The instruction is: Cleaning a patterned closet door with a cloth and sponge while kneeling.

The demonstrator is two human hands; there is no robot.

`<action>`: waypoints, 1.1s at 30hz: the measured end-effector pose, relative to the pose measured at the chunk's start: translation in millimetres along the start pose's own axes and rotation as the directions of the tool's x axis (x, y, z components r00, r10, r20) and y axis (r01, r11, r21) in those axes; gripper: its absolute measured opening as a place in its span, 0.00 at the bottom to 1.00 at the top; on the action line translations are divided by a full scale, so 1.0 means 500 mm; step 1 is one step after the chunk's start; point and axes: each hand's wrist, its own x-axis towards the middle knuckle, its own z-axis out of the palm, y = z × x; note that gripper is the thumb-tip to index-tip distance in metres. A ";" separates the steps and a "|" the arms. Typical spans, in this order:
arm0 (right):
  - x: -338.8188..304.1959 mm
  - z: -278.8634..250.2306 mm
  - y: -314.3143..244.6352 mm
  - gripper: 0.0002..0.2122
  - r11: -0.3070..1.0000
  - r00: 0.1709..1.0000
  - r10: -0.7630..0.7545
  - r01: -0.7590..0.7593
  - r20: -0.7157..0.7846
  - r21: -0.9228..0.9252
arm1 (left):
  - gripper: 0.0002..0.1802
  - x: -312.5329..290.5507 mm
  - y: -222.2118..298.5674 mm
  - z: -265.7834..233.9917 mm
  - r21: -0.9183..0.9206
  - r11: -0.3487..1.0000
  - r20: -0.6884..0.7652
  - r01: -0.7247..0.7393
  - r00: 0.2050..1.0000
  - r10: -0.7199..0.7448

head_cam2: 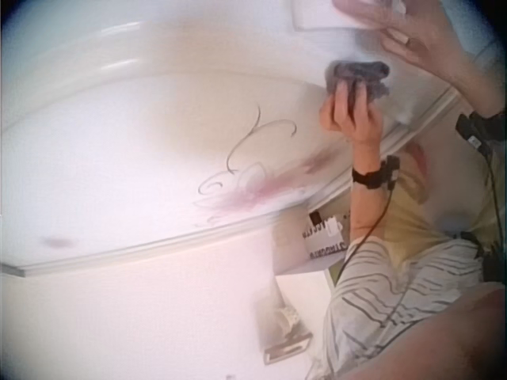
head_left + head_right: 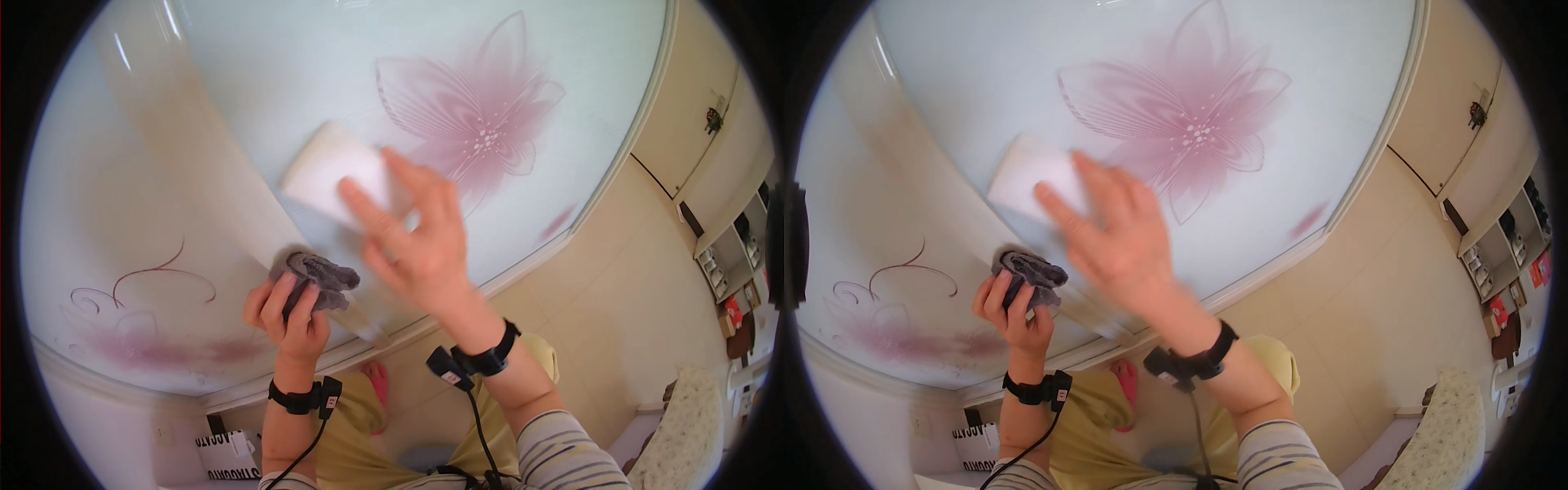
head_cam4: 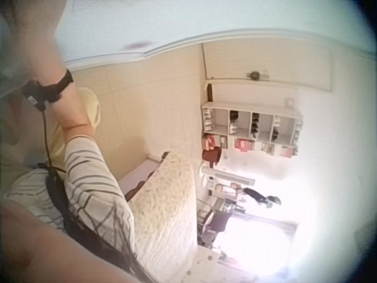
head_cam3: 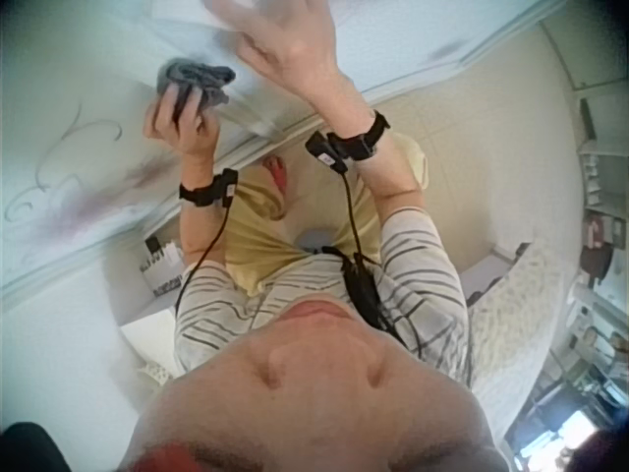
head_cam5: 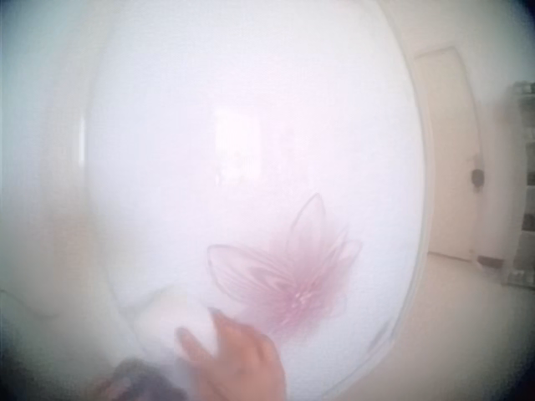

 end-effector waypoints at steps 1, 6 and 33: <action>-0.001 -0.009 0.022 0.33 0.999 1.000 0.022 -0.022 -0.011 -0.042 | 0.17 0.003 0.002 0.000 0.004 1.000 0.002 0.002 1.000 -0.002; -0.042 -0.050 0.159 0.31 0.821 0.740 0.551 -0.563 -0.386 0.094 | 0.20 0.006 0.006 0.003 -0.011 1.000 0.019 -0.003 1.000 0.003; -0.179 -0.078 0.117 0.31 0.899 0.920 0.392 -0.383 0.000 -0.211 | 0.20 0.015 0.006 0.010 0.008 1.000 -0.031 -0.004 1.000 0.004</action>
